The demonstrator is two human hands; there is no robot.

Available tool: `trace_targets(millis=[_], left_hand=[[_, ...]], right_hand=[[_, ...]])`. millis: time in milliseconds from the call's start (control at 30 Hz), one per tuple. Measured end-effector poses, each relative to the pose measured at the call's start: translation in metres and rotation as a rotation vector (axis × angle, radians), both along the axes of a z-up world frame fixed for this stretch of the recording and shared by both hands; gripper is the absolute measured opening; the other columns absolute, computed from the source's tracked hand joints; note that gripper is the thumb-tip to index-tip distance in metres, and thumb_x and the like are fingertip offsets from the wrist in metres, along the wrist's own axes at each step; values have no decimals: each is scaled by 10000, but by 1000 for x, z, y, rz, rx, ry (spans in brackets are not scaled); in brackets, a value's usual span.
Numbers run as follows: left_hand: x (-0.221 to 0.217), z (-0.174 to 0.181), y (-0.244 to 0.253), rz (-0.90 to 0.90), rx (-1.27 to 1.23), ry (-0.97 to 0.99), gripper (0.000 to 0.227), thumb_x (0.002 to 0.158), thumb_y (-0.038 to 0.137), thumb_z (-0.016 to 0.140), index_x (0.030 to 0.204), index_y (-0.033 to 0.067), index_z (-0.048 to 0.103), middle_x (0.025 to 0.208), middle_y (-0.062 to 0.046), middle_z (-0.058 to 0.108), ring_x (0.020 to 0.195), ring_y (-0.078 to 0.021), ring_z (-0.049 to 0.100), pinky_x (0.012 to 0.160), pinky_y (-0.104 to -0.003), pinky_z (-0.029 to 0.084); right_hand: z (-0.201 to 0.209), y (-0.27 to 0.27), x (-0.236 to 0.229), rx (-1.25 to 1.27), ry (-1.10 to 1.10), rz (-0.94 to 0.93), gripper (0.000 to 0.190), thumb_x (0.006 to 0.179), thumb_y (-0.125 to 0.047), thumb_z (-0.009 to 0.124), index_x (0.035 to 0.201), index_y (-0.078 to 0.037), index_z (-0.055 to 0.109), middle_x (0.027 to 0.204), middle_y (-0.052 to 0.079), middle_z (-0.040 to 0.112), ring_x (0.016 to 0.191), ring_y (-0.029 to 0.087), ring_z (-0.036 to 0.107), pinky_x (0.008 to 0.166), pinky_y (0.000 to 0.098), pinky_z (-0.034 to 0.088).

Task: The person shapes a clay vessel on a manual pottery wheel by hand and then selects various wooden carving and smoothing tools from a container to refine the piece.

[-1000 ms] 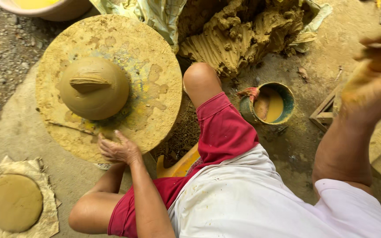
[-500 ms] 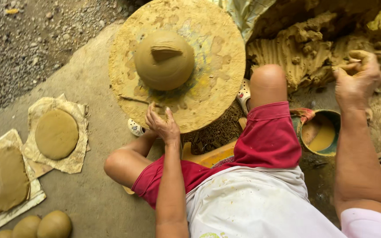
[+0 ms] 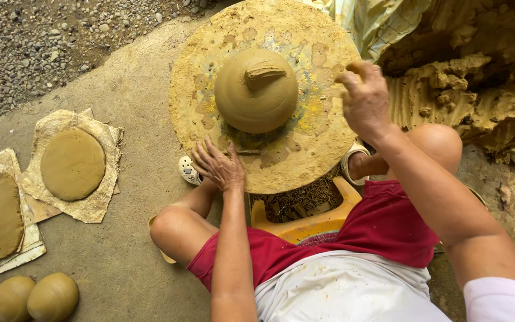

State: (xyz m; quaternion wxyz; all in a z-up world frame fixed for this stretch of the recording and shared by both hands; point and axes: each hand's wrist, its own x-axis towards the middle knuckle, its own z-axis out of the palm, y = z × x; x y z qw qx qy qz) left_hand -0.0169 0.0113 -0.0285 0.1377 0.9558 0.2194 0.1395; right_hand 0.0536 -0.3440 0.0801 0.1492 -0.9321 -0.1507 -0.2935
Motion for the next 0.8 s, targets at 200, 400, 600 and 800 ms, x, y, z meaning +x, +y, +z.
trace_targets(millis=[200, 400, 600, 800], left_hand=[[-17, 12, -26, -24, -38, -91, 824, 1031, 676, 291, 1599, 82, 336, 1716, -156, 209, 1601, -378, 77, 1276, -612, -16], [-28, 12, -45, -13, -40, -30, 758, 1042, 602, 385, 1579, 68, 370, 1697, -155, 245, 1589, -385, 87, 1260, -590, -21], [-26, 22, -57, -37, -57, -21, 729, 1032, 564, 444, 1567, 73, 389, 1683, -141, 294, 1593, -377, 129, 1264, -595, -13], [-25, 29, -65, -45, -64, 24, 722, 1008, 559, 470, 1555, 91, 405, 1670, -149, 295, 1572, -381, 145, 1239, -614, -2]], right_hand=[[-27, 40, 71, 331, 136, 133, 146, 962, 4, 659, 847, -20, 571, 1291, 213, 610, 1113, 257, 659, 858, 308, 656], [-47, 60, 79, 1053, 616, -36, 115, 1059, -30, 561, 1144, -61, 632, 1022, 100, 720, 883, 160, 718, 750, 325, 652], [-34, 87, 79, 1067, 452, 204, 231, 1026, -54, 585, 1226, -80, 696, 1310, 94, 643, 1228, 167, 626, 1037, 315, 589], [-18, 106, 82, 1230, 570, 422, 244, 1007, -107, 726, 1251, -106, 744, 1418, 92, 557, 1357, 210, 528, 1161, 374, 454]])
